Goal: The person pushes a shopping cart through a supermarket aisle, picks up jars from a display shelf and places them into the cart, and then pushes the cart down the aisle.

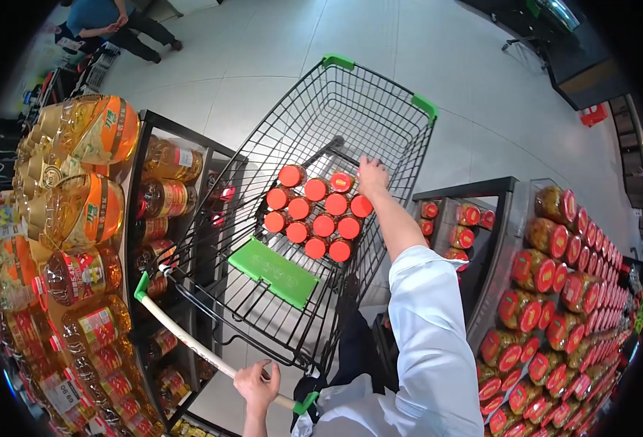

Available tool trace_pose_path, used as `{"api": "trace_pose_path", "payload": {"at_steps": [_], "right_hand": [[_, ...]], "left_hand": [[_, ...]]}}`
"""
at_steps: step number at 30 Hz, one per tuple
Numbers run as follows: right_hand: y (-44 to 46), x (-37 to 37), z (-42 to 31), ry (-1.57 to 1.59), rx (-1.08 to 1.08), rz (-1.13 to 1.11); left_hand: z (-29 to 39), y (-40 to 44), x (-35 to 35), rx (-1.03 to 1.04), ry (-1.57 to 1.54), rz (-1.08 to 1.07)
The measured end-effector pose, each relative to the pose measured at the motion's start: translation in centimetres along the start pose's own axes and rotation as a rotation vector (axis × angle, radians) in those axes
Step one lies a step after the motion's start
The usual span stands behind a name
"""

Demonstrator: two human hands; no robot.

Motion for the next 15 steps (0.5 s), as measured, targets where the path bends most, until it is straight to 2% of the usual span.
{"api": "trace_pose_path", "payload": {"at_steps": [2,5,15], "right_hand": [[2.2,2.2,1.0,-0.057,0.047,0.05],[4.8,5.6,1.8,-0.179,0.084,-0.008],[5.5,9.4,3.6,-0.179,0.129,-0.077]], "left_hand": [[0.2,0.1,-0.1,0.018,-0.014,0.0],[-0.2,0.1,0.1,-0.001,0.0,-0.01],[-0.4,0.1,0.3,-0.03,-0.018,-0.045]]}}
Point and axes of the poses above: each hand's wrist, its own y-axis towards the middle knuckle, its own x-axis out of the palm, z = x × y, the point moved 9 cm from there along y, towards the middle knuckle, and after that the axes turned 5 degrees about -z, right-handed, at the moved point
